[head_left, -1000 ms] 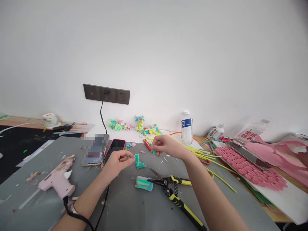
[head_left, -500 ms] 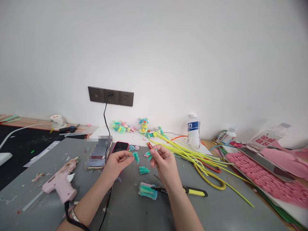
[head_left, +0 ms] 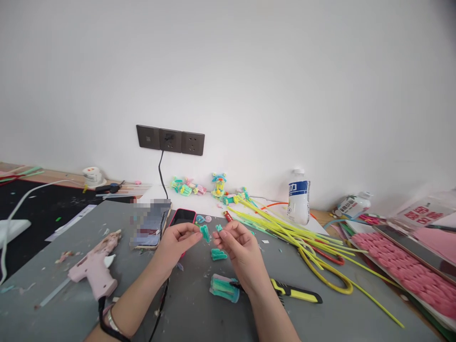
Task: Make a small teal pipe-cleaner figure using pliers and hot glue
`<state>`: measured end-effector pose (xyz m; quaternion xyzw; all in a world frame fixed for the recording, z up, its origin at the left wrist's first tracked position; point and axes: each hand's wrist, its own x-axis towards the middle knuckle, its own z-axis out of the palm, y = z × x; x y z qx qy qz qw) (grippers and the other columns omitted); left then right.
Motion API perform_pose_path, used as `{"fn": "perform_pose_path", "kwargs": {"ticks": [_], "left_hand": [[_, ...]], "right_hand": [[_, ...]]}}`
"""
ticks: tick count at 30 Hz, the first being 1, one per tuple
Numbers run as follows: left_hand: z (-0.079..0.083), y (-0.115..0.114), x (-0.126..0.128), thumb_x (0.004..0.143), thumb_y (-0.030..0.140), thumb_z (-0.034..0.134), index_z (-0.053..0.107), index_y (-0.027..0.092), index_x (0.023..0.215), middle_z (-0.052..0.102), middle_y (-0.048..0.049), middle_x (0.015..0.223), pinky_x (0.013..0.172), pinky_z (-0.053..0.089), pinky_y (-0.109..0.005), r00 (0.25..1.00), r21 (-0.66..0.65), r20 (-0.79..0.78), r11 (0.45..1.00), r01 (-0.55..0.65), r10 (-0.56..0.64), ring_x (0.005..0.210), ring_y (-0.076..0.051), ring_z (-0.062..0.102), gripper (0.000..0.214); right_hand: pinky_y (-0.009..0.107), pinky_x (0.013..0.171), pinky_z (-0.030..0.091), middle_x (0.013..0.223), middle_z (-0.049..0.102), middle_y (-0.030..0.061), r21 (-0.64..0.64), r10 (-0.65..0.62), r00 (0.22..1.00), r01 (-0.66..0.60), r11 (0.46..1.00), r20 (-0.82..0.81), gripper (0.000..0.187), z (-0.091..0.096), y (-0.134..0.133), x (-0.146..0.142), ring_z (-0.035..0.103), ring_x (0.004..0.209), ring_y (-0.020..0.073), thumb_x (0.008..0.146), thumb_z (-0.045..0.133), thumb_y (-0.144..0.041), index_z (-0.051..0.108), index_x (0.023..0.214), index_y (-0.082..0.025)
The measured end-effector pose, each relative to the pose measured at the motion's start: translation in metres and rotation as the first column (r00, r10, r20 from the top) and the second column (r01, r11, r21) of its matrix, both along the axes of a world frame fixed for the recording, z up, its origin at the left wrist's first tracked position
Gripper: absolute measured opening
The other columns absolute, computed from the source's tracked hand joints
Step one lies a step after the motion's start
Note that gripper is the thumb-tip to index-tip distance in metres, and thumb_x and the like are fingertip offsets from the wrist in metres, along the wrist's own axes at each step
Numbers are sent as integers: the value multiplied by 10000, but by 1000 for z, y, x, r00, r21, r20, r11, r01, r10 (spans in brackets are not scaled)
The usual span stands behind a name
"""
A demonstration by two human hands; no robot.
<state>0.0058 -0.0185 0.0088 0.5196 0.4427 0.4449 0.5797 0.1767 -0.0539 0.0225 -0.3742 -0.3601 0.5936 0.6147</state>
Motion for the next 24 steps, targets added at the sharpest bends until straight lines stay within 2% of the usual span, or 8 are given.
{"fn": "perform_pose_path", "kwargs": {"ticks": [4,9,15,21,24], "left_hand": [[2,0,1,633,456,795,668,144,713,314,80,520,492,154,-237,1000,4,9,1000,-7,7,509,-80,236,347],[2,0,2,633,439,790,676,143,709,329,74,528,498,152,-240,1000,8,5,1000,-10,10,515,-82,240,326],[-1,0,2,651,430,783,679,150,727,343,69,547,498,157,-238,1000,26,18,1000,4,-5,526,-88,241,308],[0,-2,1,662,426,794,667,159,705,347,72,535,496,171,-239,998,31,49,999,26,-27,518,-89,248,298],[2,-3,1,667,432,805,660,165,696,397,64,535,497,201,-236,989,32,115,995,90,-93,511,-88,272,305]], "right_hand": [[244,658,495,722,740,13,3,-49,997,49,999,65,341,-4,0,2,695,777,179,680,865,-400,728,935,-221],[250,656,473,716,729,22,20,-93,979,91,996,182,267,-6,0,4,654,740,167,695,837,-434,753,803,-204],[243,569,452,657,697,4,75,-109,974,96,993,200,301,2,-5,2,568,580,125,713,822,-438,687,844,-203],[261,600,514,678,726,33,50,-129,974,122,991,186,325,12,-10,3,635,604,147,678,847,-444,655,726,-186],[286,655,551,726,751,49,9,-105,982,105,994,158,339,16,-12,6,688,675,179,648,867,-440,658,737,-188]]}}
